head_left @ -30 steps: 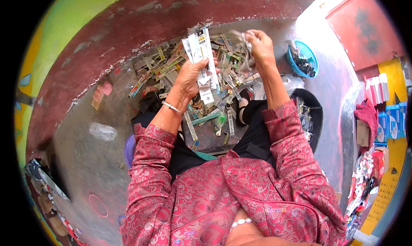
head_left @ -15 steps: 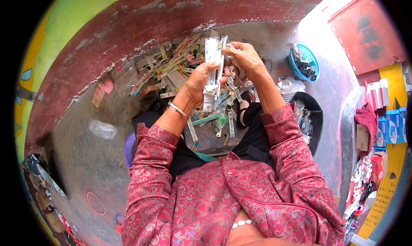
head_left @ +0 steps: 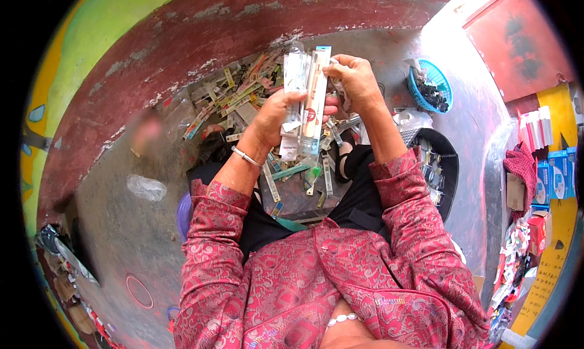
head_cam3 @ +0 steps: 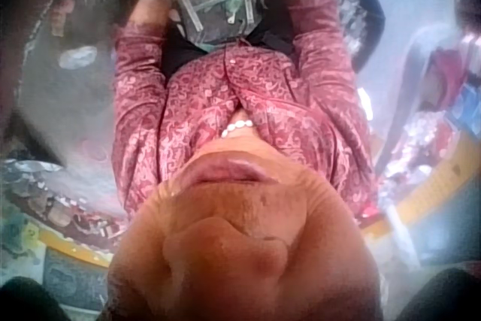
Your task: The person sorts through a pile of packaged items on the floor by hand, picking up individual items, holding them in one hand, and placing them into a plastic bag.
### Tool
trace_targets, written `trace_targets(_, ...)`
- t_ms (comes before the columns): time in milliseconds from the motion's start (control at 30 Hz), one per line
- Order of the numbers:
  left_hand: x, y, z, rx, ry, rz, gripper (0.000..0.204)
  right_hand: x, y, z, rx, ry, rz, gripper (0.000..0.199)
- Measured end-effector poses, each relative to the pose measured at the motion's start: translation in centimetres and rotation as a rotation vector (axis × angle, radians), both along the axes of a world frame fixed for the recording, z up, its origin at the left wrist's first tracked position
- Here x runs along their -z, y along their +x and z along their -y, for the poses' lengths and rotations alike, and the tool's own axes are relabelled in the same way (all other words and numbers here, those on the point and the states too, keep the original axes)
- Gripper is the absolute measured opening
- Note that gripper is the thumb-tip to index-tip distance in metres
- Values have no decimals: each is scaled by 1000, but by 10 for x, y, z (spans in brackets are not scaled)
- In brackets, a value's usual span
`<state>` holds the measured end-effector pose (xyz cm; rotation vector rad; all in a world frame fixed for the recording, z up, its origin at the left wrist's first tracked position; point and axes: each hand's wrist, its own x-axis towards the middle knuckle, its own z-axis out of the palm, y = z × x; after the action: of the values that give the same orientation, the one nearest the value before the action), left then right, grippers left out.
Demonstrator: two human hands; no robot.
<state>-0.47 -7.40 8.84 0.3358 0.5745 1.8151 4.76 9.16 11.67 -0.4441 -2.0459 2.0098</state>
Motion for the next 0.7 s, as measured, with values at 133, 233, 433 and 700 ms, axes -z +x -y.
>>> trace_targets(133, 3, -1, 0, 77, 156, 231, 48, -1, 0, -3, -28, -347, -24, 11)
trace_targets(233, -3, 5, 0, 66, 81, 254, 51, -2, -2, -1, -85, -346, -44, 11)
trace_targets(433, 6, 5, -4, 44, 31, 105, 50, -1, -1, 10, 24, -213, 46, 11)
trace_targets(700, -13, 10, 1, -28, -145, -172, 54, 11, -8, 5, -2, -190, -35, 15)
